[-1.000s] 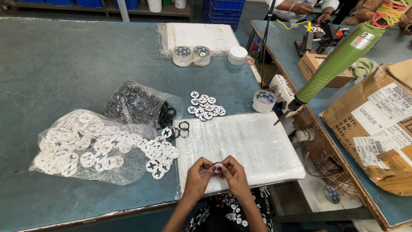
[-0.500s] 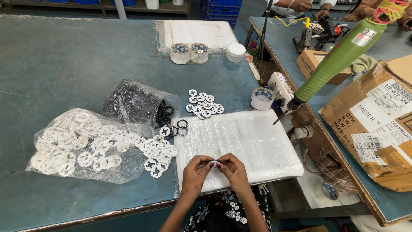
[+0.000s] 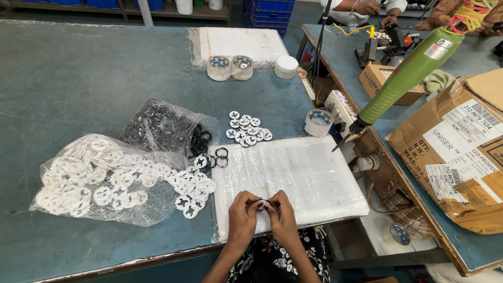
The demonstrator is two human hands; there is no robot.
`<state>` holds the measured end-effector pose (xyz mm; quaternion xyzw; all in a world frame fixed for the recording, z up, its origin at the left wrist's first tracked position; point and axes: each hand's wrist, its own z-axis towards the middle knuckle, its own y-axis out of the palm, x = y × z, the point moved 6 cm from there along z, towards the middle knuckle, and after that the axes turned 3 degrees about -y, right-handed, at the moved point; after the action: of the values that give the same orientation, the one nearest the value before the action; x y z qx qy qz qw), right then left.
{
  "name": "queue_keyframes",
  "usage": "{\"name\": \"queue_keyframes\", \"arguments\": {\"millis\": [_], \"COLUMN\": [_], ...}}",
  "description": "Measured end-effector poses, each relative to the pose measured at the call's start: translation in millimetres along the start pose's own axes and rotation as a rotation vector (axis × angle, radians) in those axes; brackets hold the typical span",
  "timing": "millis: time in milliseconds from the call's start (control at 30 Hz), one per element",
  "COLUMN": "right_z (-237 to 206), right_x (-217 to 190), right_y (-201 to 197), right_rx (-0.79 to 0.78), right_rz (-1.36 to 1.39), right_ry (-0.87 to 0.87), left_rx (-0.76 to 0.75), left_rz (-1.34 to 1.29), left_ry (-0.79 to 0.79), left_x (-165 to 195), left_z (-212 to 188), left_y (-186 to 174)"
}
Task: The person repeatedly picks small white and black plastic components from a table and snaps them together by hand. The assembled units are placed on a white foam sheet. The person continues this repetitive assembly cycle throughout the clip.
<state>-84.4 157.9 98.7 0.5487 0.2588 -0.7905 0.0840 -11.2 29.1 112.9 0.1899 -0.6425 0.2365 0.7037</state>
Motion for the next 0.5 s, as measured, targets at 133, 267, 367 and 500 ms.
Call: {"name": "queue_keyframes", "arguments": {"millis": [133, 267, 367, 500], "right_z": [8.8, 14.1, 17.4, 27.1], "right_x": [11.5, 23.6, 18.4, 3.5], "right_y": [1.6, -1.1, 0.5, 9.9], "right_rx": [-0.045, -0.045, -0.124, -0.146], "right_rz": [0.251, 0.489, 0.489, 0.339], "right_ry": [0.030, 0.172, 0.167, 0.117], "left_rx": [-0.008, -0.128, -0.151, -0.063], "left_rz": [-0.104, -0.246, -0.253, -0.218], "left_ry": [-0.052, -0.189, -0.182, -0.235], "left_x": [-6.6, -25.6, -35.6, -43.5], "left_z": [9.9, 13.8, 13.6, 11.1], "left_y": [1.2, 4.3, 5.8, 10.5]}}
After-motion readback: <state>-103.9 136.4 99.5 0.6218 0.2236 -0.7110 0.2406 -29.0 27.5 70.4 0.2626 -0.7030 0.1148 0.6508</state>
